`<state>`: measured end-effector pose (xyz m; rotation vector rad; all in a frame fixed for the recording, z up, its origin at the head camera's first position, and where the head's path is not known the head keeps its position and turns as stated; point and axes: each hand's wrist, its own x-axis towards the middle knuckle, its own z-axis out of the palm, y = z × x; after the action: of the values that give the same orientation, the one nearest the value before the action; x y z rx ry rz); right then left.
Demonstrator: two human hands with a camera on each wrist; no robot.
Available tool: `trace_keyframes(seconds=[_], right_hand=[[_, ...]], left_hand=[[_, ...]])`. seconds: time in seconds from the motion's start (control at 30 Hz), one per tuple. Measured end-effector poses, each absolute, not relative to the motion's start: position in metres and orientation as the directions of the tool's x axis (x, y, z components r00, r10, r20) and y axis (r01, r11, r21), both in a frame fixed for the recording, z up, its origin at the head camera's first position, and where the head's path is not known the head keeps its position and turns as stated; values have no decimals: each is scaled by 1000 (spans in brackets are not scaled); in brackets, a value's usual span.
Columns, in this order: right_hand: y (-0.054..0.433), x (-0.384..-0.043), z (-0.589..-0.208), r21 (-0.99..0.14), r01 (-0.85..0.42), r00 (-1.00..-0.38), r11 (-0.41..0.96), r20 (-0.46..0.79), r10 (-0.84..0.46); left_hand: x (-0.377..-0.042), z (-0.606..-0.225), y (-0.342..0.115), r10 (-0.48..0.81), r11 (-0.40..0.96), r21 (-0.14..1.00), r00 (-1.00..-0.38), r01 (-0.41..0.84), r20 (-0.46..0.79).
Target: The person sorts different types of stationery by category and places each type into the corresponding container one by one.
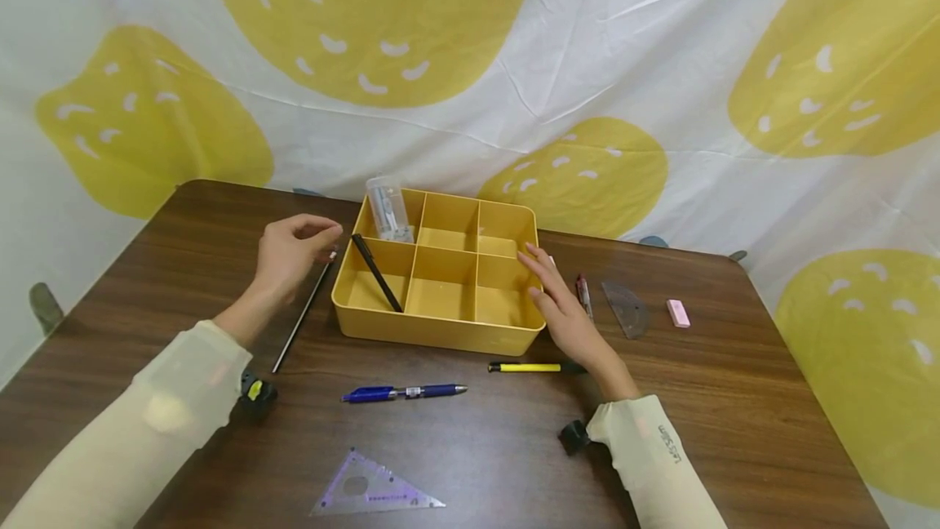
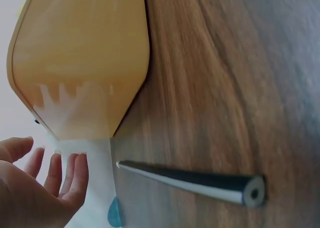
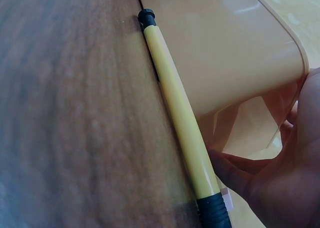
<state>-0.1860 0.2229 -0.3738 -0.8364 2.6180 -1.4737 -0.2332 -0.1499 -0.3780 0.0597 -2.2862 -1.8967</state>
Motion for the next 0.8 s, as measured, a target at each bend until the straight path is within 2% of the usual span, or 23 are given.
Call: trace_keyframes(seconds=[0.23,0.53,0.8], right_hand=[[223,-188,-375,-802,-441,-852,403,234,-469],[222,-187,-376,-802,-441,-853,403,234,-467],[225,-186,-376,-802,-444,-849,399,234,-474]], left_hand=[[-235,-381,-159,-161,310,950,-983,38,92],[-243,-390,-166,-168,317,946,-986,-66,-13],[-248,-397,-167,-125,409,903,-988,-130,-86]])
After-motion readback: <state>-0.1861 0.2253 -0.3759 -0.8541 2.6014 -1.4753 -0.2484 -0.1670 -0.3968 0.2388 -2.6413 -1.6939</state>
